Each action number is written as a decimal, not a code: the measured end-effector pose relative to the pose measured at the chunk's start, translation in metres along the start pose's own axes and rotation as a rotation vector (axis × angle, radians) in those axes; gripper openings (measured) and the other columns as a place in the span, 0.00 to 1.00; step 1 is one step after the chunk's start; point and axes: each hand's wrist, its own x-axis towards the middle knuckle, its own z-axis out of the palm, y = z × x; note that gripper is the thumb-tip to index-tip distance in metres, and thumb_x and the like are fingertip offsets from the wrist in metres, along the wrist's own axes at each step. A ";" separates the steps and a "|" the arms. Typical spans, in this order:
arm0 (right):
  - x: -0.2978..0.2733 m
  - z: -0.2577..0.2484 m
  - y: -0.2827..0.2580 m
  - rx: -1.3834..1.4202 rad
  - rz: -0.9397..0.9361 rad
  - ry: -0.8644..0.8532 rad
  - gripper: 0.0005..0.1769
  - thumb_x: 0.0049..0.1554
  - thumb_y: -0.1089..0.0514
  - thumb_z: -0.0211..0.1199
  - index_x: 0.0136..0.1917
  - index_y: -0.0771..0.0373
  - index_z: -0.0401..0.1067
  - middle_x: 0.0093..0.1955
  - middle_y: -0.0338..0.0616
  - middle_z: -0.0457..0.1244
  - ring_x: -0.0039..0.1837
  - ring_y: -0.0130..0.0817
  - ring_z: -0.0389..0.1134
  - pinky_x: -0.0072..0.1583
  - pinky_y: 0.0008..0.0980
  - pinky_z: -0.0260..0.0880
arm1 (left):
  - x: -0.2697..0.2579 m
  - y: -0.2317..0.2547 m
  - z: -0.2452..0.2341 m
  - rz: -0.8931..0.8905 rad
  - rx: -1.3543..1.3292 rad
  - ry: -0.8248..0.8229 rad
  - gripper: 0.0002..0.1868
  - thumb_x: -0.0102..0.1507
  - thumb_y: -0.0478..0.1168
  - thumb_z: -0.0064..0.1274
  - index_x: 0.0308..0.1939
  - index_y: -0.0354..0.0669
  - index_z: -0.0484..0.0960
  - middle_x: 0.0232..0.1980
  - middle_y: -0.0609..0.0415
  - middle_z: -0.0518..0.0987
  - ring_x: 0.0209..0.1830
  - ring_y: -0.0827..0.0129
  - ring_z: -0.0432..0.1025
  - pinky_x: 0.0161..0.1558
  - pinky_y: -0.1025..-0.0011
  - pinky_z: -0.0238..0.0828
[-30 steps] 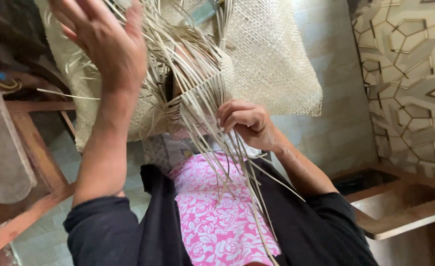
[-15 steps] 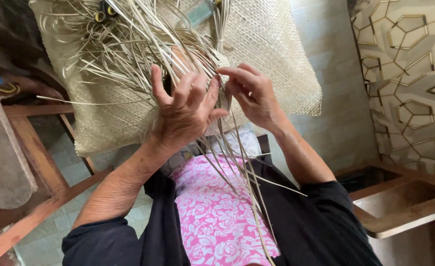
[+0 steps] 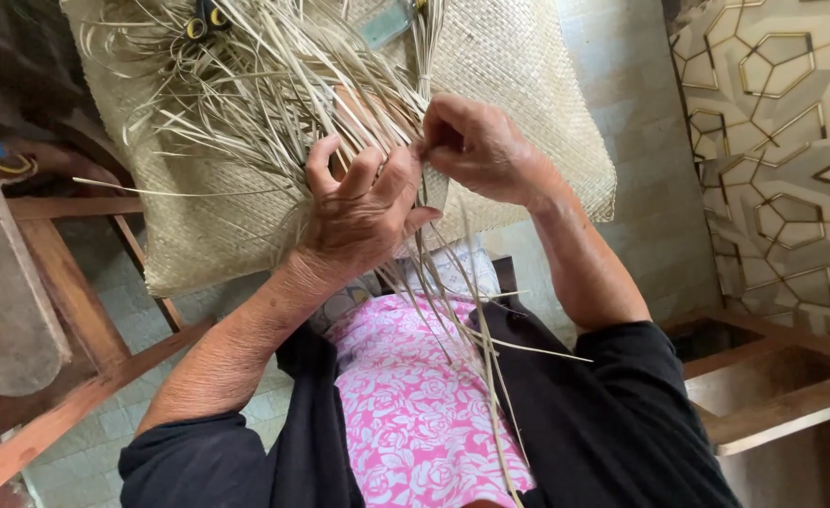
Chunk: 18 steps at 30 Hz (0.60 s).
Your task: Weaving and trimming the brim of a straw hat using hands and a small scraping tool.
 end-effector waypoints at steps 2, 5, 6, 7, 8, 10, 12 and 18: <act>-0.004 -0.002 -0.004 0.093 -0.083 0.000 0.06 0.64 0.72 0.57 0.52 0.64 0.68 0.38 0.38 0.62 0.36 0.24 0.61 0.36 0.21 0.63 | -0.002 0.001 0.004 -0.036 -0.059 0.005 0.36 0.57 0.71 0.70 0.52 0.45 0.89 0.57 0.60 0.74 0.56 0.64 0.64 0.60 0.45 0.59; 0.002 0.001 0.031 0.493 -0.156 -0.019 0.04 0.70 0.64 0.56 0.50 0.64 0.67 0.40 0.41 0.63 0.37 0.24 0.66 0.39 0.18 0.73 | 0.000 -0.002 0.009 -0.066 0.036 -0.075 0.47 0.60 0.84 0.53 0.62 0.50 0.84 0.56 0.66 0.72 0.61 0.68 0.57 0.62 0.54 0.53; 0.001 0.002 0.026 0.493 -0.155 -0.019 0.04 0.70 0.64 0.56 0.50 0.64 0.67 0.40 0.41 0.63 0.37 0.24 0.66 0.39 0.18 0.73 | 0.003 -0.002 0.007 -0.066 0.036 -0.075 0.47 0.60 0.84 0.53 0.62 0.50 0.84 0.56 0.66 0.72 0.61 0.68 0.57 0.62 0.54 0.53; 0.000 0.002 0.021 0.535 -0.113 0.021 0.05 0.67 0.60 0.60 0.48 0.61 0.70 0.37 0.36 0.63 0.34 0.20 0.61 0.36 0.17 0.63 | 0.008 -0.003 0.004 -0.074 -0.008 -0.086 0.44 0.60 0.81 0.56 0.60 0.50 0.85 0.55 0.65 0.72 0.58 0.67 0.59 0.61 0.54 0.53; 0.000 0.002 0.016 0.577 -0.070 0.061 0.06 0.65 0.56 0.64 0.46 0.58 0.72 0.34 0.31 0.62 0.31 0.16 0.55 0.32 0.16 0.54 | 0.013 -0.004 0.001 -0.083 -0.051 -0.096 0.40 0.60 0.78 0.60 0.58 0.50 0.85 0.55 0.64 0.72 0.55 0.65 0.61 0.61 0.55 0.53; -0.008 0.001 -0.012 0.546 -0.176 0.071 0.04 0.64 0.62 0.64 0.46 0.62 0.72 0.37 0.37 0.64 0.35 0.21 0.60 0.37 0.18 0.61 | 0.016 -0.001 -0.001 -0.124 -0.099 -0.115 0.37 0.61 0.76 0.59 0.58 0.53 0.82 0.52 0.63 0.73 0.54 0.64 0.61 0.62 0.53 0.51; -0.022 -0.003 -0.044 0.515 -0.276 0.082 0.02 0.64 0.67 0.64 0.47 0.66 0.72 0.41 0.44 0.66 0.40 0.27 0.66 0.41 0.20 0.69 | 0.015 0.004 -0.004 -0.167 -0.152 -0.136 0.34 0.62 0.74 0.59 0.59 0.55 0.80 0.50 0.63 0.74 0.54 0.62 0.62 0.62 0.52 0.50; -0.032 -0.007 -0.037 0.635 -0.460 0.274 0.13 0.71 0.62 0.59 0.68 0.66 0.68 0.44 0.37 0.64 0.39 0.20 0.62 0.43 0.16 0.67 | 0.019 0.021 -0.016 -0.052 -0.338 0.122 0.03 0.67 0.30 0.51 0.43 0.39 0.78 0.29 0.59 0.70 0.30 0.65 0.68 0.49 0.57 0.65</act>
